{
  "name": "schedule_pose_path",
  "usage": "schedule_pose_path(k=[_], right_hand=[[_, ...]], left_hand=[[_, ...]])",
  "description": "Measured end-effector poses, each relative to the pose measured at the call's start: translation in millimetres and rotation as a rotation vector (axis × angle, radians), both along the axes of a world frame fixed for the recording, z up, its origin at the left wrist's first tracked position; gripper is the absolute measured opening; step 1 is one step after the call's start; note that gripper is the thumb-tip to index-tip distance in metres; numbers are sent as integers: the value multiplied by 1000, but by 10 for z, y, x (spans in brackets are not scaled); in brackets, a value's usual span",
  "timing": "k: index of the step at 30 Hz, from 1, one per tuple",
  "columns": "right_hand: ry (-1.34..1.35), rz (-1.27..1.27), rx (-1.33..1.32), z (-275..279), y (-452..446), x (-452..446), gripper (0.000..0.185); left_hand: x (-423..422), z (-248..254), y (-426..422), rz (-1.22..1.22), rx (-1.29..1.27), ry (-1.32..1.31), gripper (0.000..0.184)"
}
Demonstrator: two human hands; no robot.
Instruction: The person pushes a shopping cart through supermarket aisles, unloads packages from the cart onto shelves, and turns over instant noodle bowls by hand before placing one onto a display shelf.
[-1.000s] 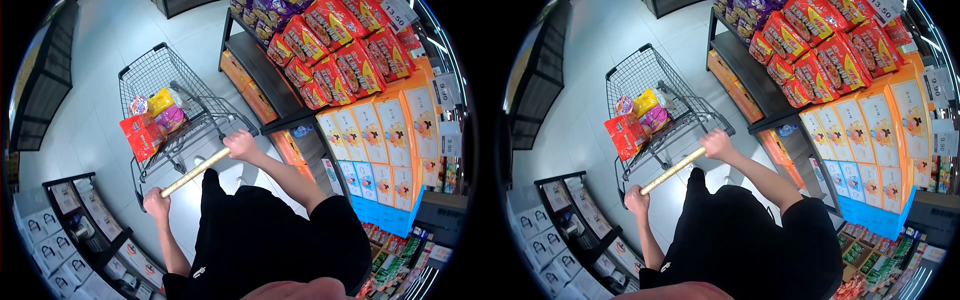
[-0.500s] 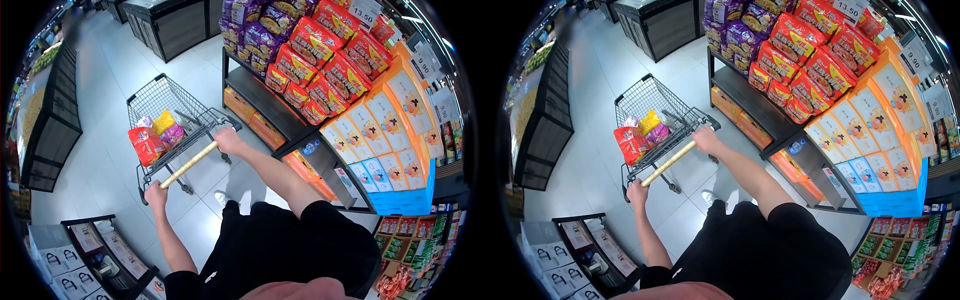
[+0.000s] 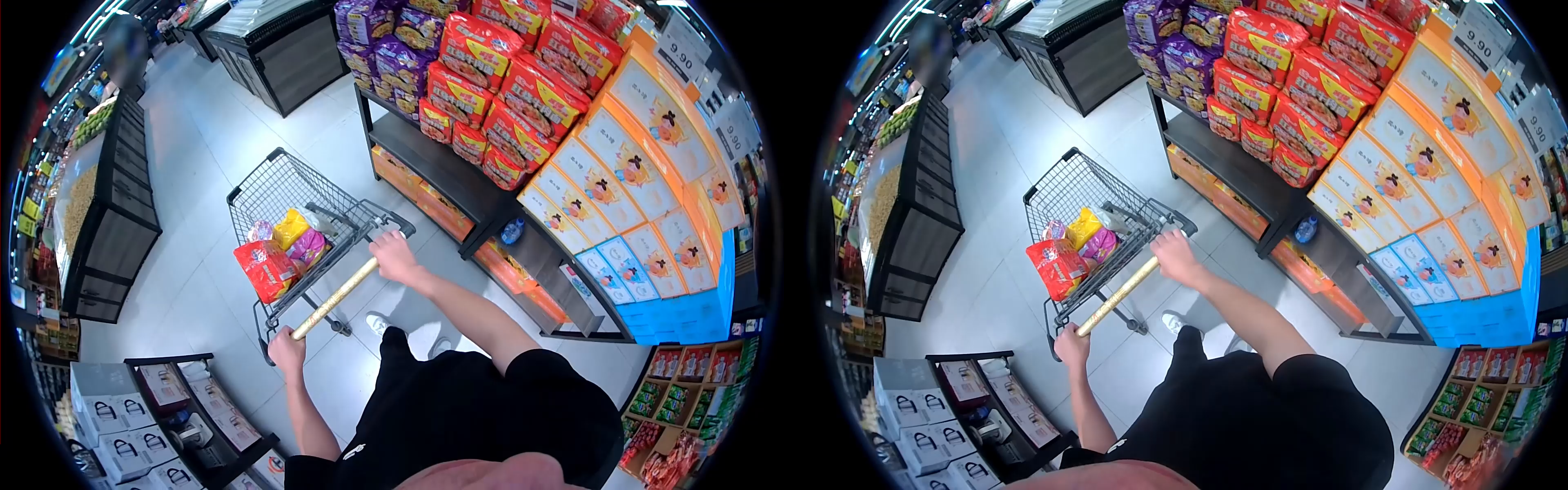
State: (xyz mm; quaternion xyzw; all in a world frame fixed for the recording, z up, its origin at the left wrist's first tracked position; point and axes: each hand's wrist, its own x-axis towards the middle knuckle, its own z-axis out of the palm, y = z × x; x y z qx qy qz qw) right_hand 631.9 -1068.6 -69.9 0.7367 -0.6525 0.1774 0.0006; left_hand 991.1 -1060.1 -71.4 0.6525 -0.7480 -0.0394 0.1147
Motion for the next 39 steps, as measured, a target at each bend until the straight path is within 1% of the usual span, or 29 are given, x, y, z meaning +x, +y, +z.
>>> schedule_pose_path(k=[2,6,7,11,12,17,19,23,25,27,28,29,30,31,32,33,34,35,37,39], right_hand=[[-34,-12,15,-43,214,-37,26],[-12,-33,-89,-20,654,-107,30],[-16,-22,-142,-53,746,-130,29],[-55,-2,-205,-80,1096,-192,19],[-64,-12,-201,-100,1155,-200,19],[-146,9,-363,-189,1368,-203,16],[-165,-4,-389,-233,1382,-184,16],[-162,-29,-460,-244,1289,-161,16],[-170,-29,-426,-216,1212,-168,16],[-170,-21,-390,-169,1113,-192,16],[-163,-20,-327,-145,1054,-212,16],[-157,-17,-265,-128,988,-218,16],[-156,-7,-261,-116,918,-217,16],[-144,-17,-234,-111,843,-243,16],[-131,-28,-206,-106,773,-266,16],[-128,-25,-199,-106,718,-267,16],[-130,-36,-203,-107,651,-285,16],[-130,-49,-209,-111,575,-312,15],[-117,-64,-191,-95,449,-361,15],[-114,-90,-167,-76,366,-400,15]], left_hand=[[-41,17,264,-4,7,4,16],[-134,68,764,4,33,-70,15],[-184,97,851,15,49,-88,15],[-195,74,1173,12,95,-99,15],[-199,72,1220,3,98,-109,15],[-166,82,1379,-1,131,-129,15],[-184,147,1339,11,188,-144,18],[-170,246,1148,-53,341,-157,24],[-171,296,1002,-70,406,-171,27],[-152,327,834,-110,554,-127,30],[-147,309,745,-104,562,-120,30],[-137,289,640,-144,650,-64,32],[-108,275,527,-185,736,-8,34],[-71,217,405,-179,738,-1,34],[-26,127,293,-219,843,78,34],[-61,134,206,-260,950,157,34],[-117,182,111,-247,1063,206,34],[-138,158,18,-251,1066,212,34],[-160,90,-142,-308,1196,271,33],[-193,25,-277,-334,1211,311,33]])
